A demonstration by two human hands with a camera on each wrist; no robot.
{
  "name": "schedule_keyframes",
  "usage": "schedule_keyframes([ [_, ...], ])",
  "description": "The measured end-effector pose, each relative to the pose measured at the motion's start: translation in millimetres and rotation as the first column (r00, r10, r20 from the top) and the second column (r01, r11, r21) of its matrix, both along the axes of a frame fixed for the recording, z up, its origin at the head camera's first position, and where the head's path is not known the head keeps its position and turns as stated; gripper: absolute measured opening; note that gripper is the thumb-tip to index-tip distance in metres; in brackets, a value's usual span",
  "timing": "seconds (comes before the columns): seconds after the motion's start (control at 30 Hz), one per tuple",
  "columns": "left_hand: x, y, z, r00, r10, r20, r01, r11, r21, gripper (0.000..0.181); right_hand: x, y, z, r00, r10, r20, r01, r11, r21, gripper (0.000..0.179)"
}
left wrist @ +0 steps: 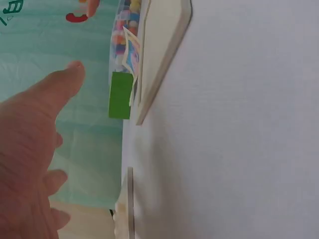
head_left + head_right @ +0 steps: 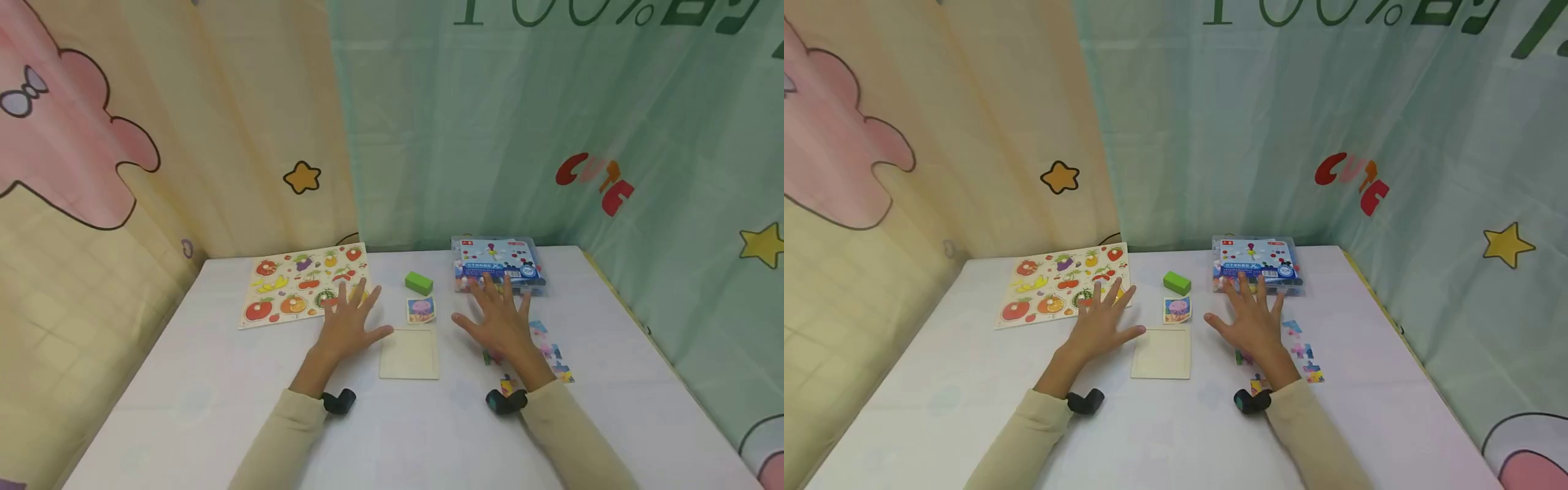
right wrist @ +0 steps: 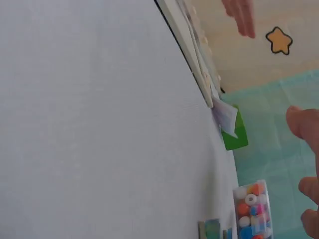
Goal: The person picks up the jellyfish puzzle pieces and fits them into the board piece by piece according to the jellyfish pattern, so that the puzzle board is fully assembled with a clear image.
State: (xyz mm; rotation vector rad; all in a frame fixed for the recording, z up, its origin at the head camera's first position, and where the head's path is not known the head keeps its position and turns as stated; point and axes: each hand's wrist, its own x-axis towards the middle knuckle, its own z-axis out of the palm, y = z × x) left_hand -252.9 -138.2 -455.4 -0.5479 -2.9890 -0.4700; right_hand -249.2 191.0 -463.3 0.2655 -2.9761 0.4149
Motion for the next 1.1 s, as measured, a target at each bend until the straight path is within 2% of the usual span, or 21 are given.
schedule_keyframes([
  [0.07,5.7,-1.4,5.1,0.993,-0.104,0.056,0.098,0.990,0.101,0.089,9.0,6,4.5,0.998,0.055,0.019,-0.055,0.998,-0.020,0.090],
  [0.13,11.9,-3.9,9.0,0.971,-0.208,0.120,0.183,0.964,0.195,0.091,22.3,17,9.4,0.990,0.134,0.054,-0.131,0.990,-0.057,0.083],
  [0.2,18.2,-7.6,10.3,0.945,-0.283,0.164,0.240,0.941,0.241,0.091,36.7,31,13.2,0.970,0.223,0.093,-0.214,0.971,-0.105,0.076],
  [0.27,23.7,-11.6,10.1,0.929,-0.324,0.181,0.276,0.929,0.247,0.087,50.0,47,14.4,0.952,0.282,0.123,-0.263,0.954,-0.145,0.068],
  [0.3,25.5,-13.3,9.1,0.926,-0.332,0.181,0.287,0.928,0.238,0.085,55.0,55,14.0,0.947,0.295,0.124,-0.275,0.949,-0.153,0.063],
  [0.43,27.3,-16.6,2.8,0.925,-0.344,0.161,0.307,0.927,0.215,0.075,65.6,79,9.7,0.955,0.276,0.112,-0.252,0.949,-0.189,0.052],
  [0.67,23.3,-17.4,-13.9,0.930,-0.321,0.178,0.292,0.941,0.171,0.066,59.1,87,0.6,0.965,0.228,0.132,-0.198,0.959,-0.203,0.064],
  [0.8,23.4,-19.3,-19.1,0.923,-0.329,0.198,0.293,0.936,0.193,0.061,52.1,83,3.3,0.968,0.218,0.123,-0.197,0.967,-0.163,0.059],
  [0.97,22.4,-22.0,-19.2,0.919,-0.338,0.201,0.289,0.927,0.237,0.058,35.7,74,10.3,0.972,0.222,0.072,-0.213,0.970,-0.115,0.048],
  [1.1,22.5,-22.3,-20.5,0.920,-0.336,0.204,0.280,0.924,0.258,0.058,19.1,63,8.6,0.968,0.242,0.062,-0.236,0.968,-0.089,0.045],
])
